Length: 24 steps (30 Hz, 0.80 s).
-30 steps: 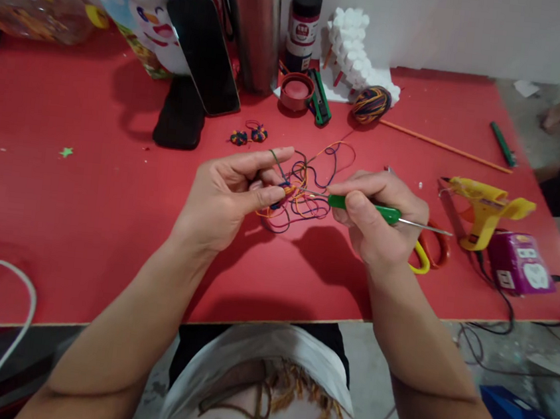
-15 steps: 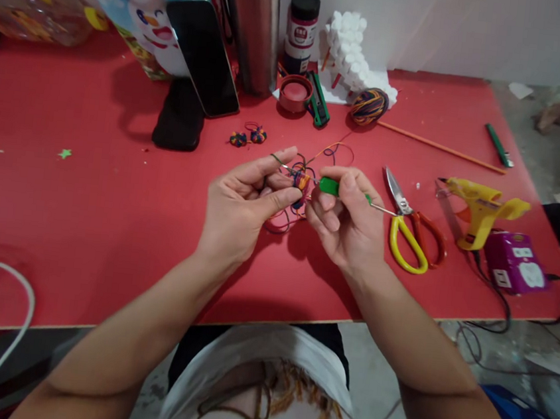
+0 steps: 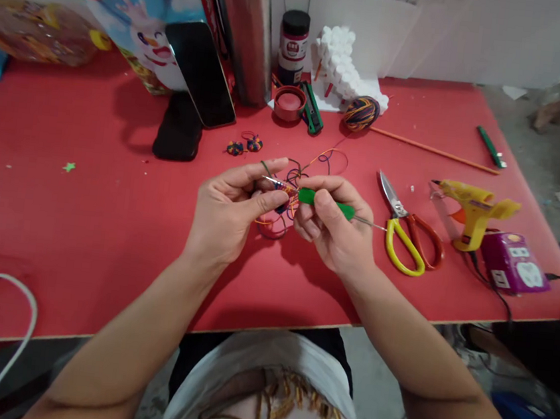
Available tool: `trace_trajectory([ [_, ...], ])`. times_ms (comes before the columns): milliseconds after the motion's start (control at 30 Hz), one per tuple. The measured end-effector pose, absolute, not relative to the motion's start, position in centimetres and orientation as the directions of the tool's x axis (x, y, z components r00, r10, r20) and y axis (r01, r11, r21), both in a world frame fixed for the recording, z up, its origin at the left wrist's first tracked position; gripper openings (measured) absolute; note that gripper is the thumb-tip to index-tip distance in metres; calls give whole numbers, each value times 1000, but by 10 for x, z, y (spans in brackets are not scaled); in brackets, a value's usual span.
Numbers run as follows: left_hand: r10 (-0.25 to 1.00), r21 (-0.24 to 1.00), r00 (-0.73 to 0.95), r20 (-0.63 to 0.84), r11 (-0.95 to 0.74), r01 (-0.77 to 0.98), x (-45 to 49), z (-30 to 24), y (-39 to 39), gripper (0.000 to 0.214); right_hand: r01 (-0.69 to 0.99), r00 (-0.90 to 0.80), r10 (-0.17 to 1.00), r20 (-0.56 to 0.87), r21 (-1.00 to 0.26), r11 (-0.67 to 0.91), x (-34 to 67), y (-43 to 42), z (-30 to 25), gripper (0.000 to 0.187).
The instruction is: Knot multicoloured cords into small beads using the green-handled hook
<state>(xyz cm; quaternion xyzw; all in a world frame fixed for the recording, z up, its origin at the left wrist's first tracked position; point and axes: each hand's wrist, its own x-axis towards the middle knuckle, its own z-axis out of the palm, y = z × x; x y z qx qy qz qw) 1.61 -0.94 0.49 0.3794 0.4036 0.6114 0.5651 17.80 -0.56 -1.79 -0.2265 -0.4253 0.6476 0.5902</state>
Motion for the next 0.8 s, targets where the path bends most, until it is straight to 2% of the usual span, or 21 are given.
trace_trajectory([
  [133,997,927,-83,-6,-26,-373,15,8,-11,43,-350,-164,927,337,-898,264,188,-8,-24,36],
  [200,995,931,-95,10,-44,-362,15,9,-11,46,-218,-174,912,372,-918,332,193,-10,-24,34],
  [267,994,939,-104,25,-59,-339,14,9,-12,48,-164,-192,897,397,-915,370,195,-10,-22,31],
  [533,993,946,-98,68,-96,-309,14,9,-12,46,-381,-231,871,434,-864,330,190,-8,-20,27],
  [800,995,939,-89,39,-67,-337,15,8,-12,50,-460,-207,913,352,-858,227,185,-4,-22,33],
])
